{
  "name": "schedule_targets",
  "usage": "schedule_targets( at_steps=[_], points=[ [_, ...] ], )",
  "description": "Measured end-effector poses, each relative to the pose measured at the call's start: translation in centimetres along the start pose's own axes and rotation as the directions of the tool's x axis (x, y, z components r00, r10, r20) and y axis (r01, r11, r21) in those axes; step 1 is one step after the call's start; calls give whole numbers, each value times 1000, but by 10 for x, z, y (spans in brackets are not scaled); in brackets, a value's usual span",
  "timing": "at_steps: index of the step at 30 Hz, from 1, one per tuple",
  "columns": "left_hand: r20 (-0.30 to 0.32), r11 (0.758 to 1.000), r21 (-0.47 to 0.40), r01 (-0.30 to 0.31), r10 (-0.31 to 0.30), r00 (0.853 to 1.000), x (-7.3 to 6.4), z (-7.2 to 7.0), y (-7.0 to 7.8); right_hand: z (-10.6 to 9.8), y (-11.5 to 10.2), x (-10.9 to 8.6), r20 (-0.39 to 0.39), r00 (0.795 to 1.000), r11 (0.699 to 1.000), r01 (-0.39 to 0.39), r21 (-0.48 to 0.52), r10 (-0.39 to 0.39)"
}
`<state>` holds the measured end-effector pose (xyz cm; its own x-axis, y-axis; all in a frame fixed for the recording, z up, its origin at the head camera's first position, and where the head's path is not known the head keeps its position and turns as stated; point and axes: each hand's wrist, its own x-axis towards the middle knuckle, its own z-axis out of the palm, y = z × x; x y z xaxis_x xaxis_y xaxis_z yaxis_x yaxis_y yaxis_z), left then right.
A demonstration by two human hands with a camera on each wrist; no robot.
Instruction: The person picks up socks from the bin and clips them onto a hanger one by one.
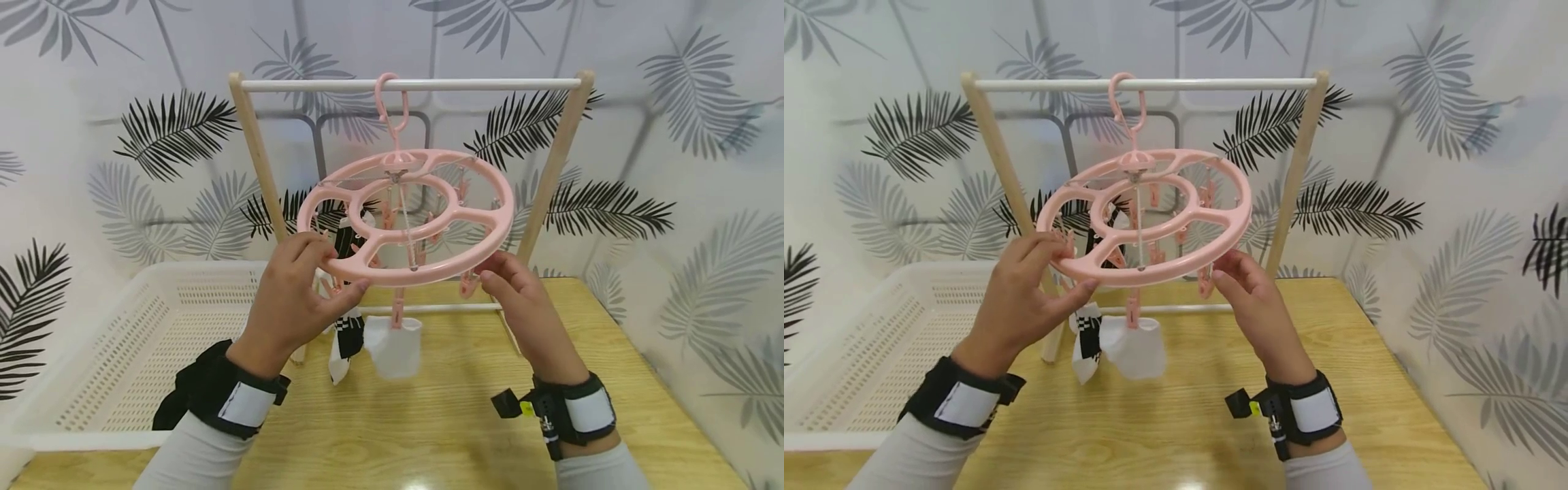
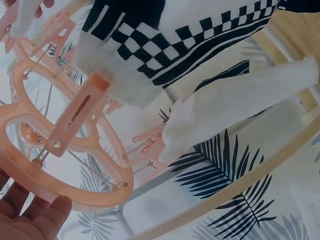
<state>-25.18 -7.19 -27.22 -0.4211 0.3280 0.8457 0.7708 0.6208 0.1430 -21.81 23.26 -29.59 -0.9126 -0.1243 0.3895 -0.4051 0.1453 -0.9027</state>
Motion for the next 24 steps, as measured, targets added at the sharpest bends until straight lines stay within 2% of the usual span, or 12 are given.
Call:
schedule_targets(
  at_steps=[3, 6, 13, 17, 24],
  points=[
    [5, 1000, -19, 8, -7, 1000, -1, 0, -5, 0, 4, 8, 111, 994, 999, 19, 31, -22],
    [5, 998, -51, 26, -26, 1000, -1, 0, -10, 1, 6, 12, 153, 988, 999, 21, 36, -27],
    [12, 993, -108, 56, -55, 998, -1, -2, -15, 6, 5, 17, 168, 986, 998, -1, 67, -10],
    [32, 992, -105, 63, -60, 998, -1, -2, -15, 9, 6, 17, 175, 984, 997, 3, 81, -17],
    [28, 993, -107, 50, -48, 998, 0, -1, -17, 11, 6, 14, 161, 987, 998, 4, 70, -15]
  ],
)
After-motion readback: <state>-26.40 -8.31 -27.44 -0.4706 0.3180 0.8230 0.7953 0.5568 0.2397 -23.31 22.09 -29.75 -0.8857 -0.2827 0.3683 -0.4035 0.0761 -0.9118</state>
